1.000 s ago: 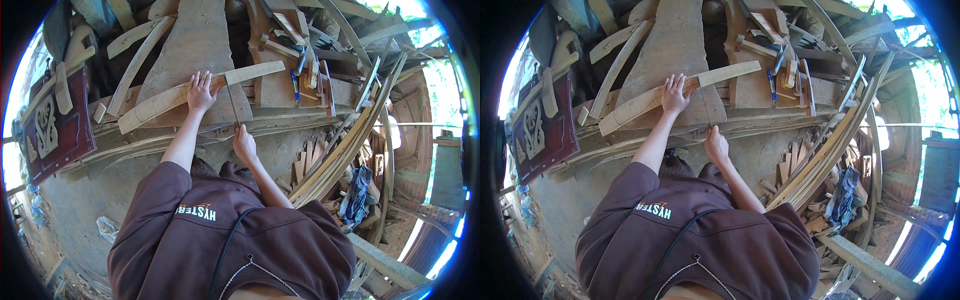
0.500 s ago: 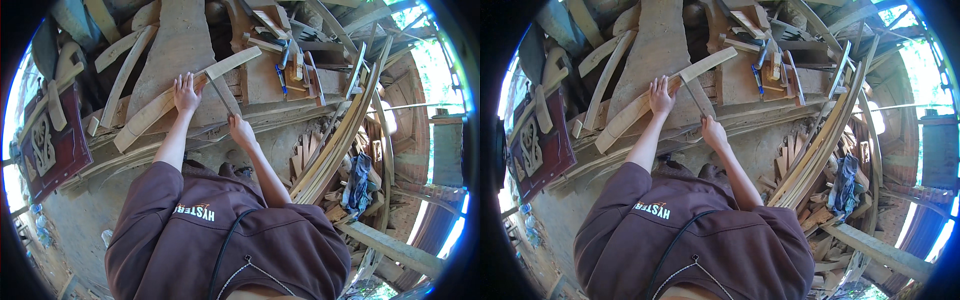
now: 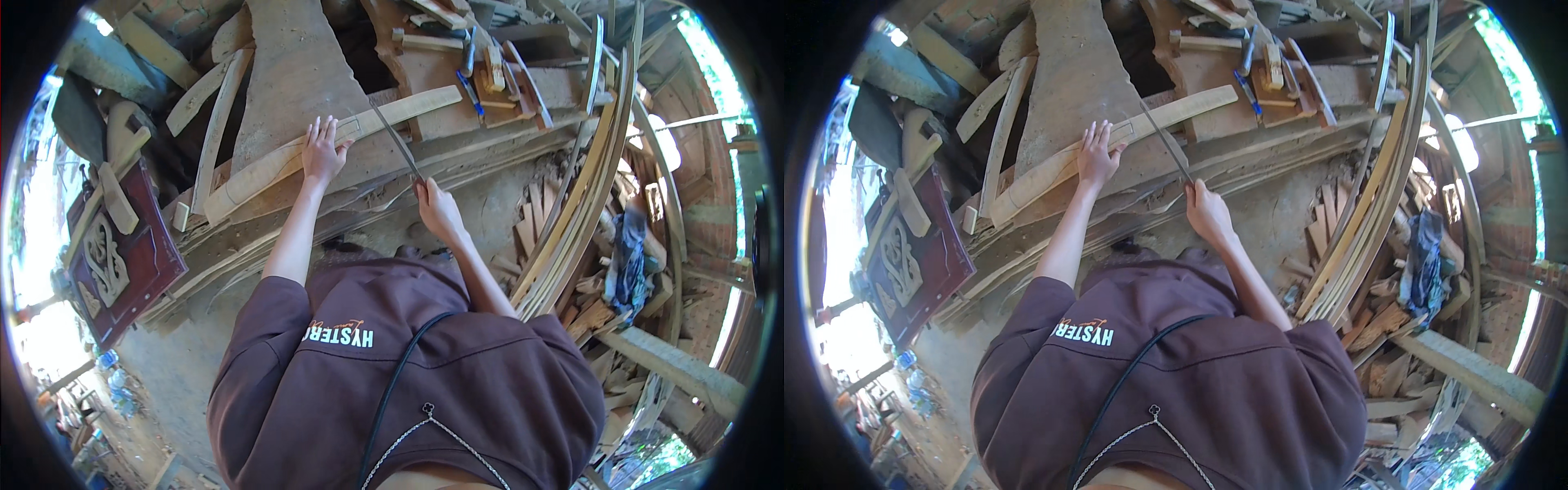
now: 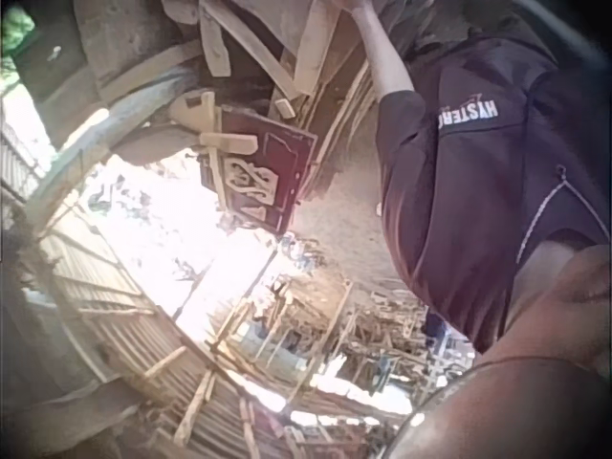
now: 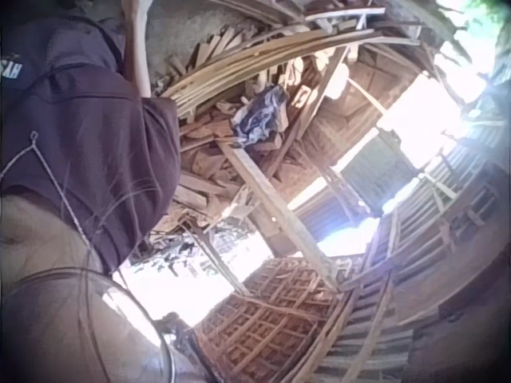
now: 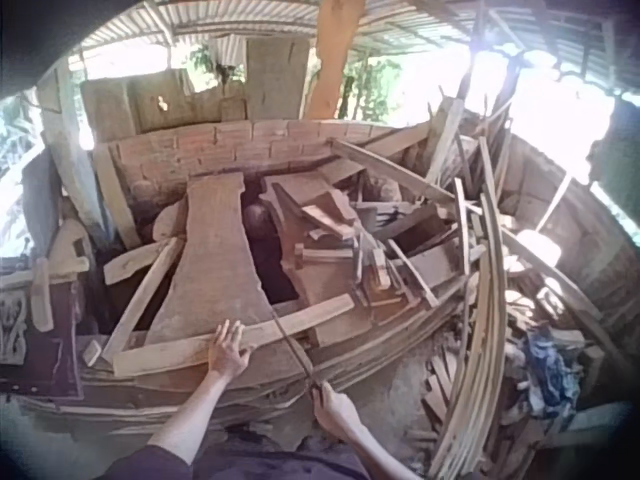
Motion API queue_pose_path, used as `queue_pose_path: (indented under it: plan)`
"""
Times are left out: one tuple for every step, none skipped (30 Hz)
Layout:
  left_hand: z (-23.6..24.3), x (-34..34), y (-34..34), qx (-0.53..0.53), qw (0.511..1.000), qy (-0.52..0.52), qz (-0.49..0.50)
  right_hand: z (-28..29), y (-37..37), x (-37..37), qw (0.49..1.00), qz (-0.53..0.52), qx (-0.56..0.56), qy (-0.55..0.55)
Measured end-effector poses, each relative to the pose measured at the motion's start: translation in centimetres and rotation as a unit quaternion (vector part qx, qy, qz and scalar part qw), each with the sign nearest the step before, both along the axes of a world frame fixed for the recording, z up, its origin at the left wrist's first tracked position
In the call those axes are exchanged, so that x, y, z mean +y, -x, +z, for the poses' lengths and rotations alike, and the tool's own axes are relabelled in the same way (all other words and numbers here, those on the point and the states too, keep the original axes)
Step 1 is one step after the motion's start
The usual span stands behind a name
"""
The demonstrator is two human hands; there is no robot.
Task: Sawing a piece of wood with a hand saw.
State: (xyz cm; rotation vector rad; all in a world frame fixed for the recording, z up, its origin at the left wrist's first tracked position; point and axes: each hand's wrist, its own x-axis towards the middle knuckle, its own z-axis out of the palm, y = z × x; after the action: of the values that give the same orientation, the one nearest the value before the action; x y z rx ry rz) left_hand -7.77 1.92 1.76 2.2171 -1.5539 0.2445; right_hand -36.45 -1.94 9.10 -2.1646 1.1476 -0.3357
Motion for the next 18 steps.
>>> queue_pose_path:
  plan:
    - [0.1,0.1,0.2,-0.001,1.0,-0.01,-0.009,-0.4,-0.5,0.0,1.0,-0.009,-0.001,-0.01]
    - [0.2,0.1,0.3,0.002,1.0,-0.004,-0.014,-0.9,-1.3,0.1,1.0,-0.02,0.004,-0.024]
    - [0.1,0.3,0.2,0.007,1.0,0.001,-0.013,-1.5,-2.1,0.3,0.999,-0.025,0.01,-0.038]
    - [0.0,0.3,0.2,0.007,1.0,-0.009,-0.019,-2.2,-2.8,0.4,0.998,-0.031,0.01,-0.047]
    - [-0.1,0.1,0.1,0.008,1.0,0.003,-0.02,-2.9,-3.6,0.5,0.999,-0.019,0.008,-0.04]
    - [-0.2,0.0,-0.1,0.007,1.0,0.016,-0.018,-3.0,-4.5,0.7,0.999,-0.005,0.005,-0.032]
    - [-0.5,-0.1,0.0,0.007,1.0,0.009,-0.02,-3.0,-5.2,1.1,0.999,-0.008,0.004,-0.039]
    - [-0.7,-0.1,0.2,-0.005,1.0,0.015,-0.005,-2.9,-5.9,1.3,0.999,-0.007,0.015,-0.048]
    - [-0.8,-0.3,0.4,-0.018,1.0,0.021,0.011,-2.8,-6.5,1.5,0.998,-0.006,0.026,-0.056]
    - [-0.8,-0.5,0.4,-0.017,1.0,0.017,0.011,-2.9,-6.9,1.6,0.998,-0.005,0.029,-0.058]
    - [-0.8,-0.8,0.2,-0.016,0.999,0.019,0.023,-3.1,-7.2,1.6,0.998,-0.004,0.03,-0.062]
    - [-0.8,-0.9,0.2,-0.015,0.999,0.022,0.035,-3.4,-7.4,1.6,0.997,-0.005,0.034,-0.065]
    - [-0.7,-1.0,0.3,-0.014,0.999,0.018,0.037,-3.7,-7.5,1.6,0.997,-0.006,0.038,-0.068]
    - [-0.7,-1.0,0.3,-0.011,0.999,0.02,0.035,-4.0,-7.5,1.8,0.997,-0.004,0.039,-0.071]
    - [-0.7,-1.0,0.3,-0.009,0.999,0.023,0.034,-4.0,-7.7,1.8,0.997,-0.009,0.035,-0.069]
    - [-0.7,-0.8,0.3,-0.012,0.999,0.015,0.035,-4.1,-7.8,1.8,0.997,-0.015,0.031,-0.067]
    - [-0.6,-0.7,0.3,-0.012,0.999,0.013,0.038,-4.1,-8.0,1.8,0.997,-0.012,0.031,-0.068]
    - [-0.7,-0.7,0.4,-0.009,0.999,0.015,0.039,-4.1,-8.0,1.8,0.997,-0.014,0.032,-0.068]
